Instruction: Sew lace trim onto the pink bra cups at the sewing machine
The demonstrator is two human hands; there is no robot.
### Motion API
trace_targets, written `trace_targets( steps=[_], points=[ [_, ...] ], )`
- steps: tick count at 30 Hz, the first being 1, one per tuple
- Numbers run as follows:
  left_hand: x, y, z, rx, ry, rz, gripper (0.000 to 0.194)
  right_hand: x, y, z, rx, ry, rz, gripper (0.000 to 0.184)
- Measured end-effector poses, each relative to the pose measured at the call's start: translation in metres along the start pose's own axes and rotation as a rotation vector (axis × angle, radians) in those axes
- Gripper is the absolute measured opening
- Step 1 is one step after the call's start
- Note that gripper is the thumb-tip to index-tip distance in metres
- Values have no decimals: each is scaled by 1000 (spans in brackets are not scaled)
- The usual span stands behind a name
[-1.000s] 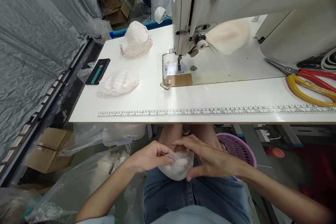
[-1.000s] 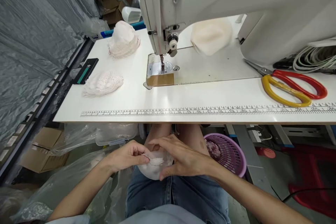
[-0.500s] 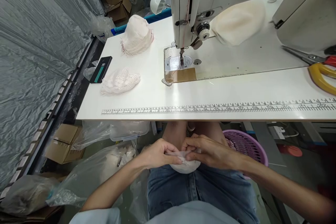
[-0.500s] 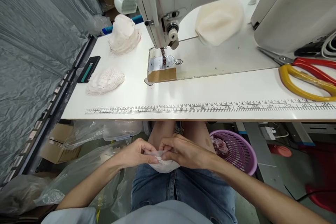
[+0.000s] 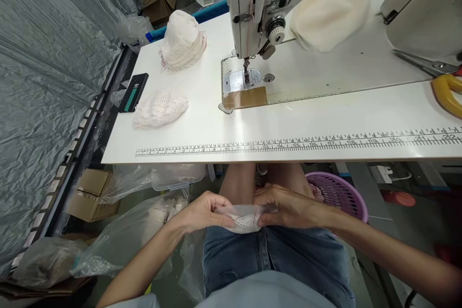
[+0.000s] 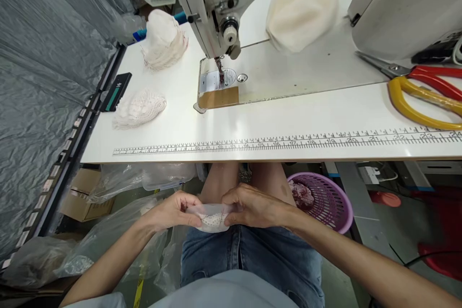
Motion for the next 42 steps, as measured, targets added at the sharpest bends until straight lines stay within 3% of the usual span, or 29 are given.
trace_targets(
  steps=[5,12,18,27,36,42],
  points=[
    [8,-8,-1,131,-20,-14,35,3,-1,3,49,12,-41,26],
    [12,-9,-3,89,-19,-36,29,-1,-4,5,300,-47,-167,21],
    [11,-1,-8,80,-12,53,27,7,-3,7,272,7,-97,26],
    [10,1,-14,-21,53,83,33,10,-6,14,276,-16,-106,28],
    [7,-5,-16,-40,42,17,30,2,-11,19,324,-100,-190,30],
    [6,-5,-12,-35,7,12,28,10,-17,16,362,-99,-123,27]
  ],
)
Point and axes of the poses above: each hand's wrist, its own x-axis towards the middle knuckle, its own y-axis out of the back of the hand, z = x × y, the point moved 9 cm from there along x, towards the middle knuckle, and after that the axes turned 2 degrees about y, right-handed, at the moved point
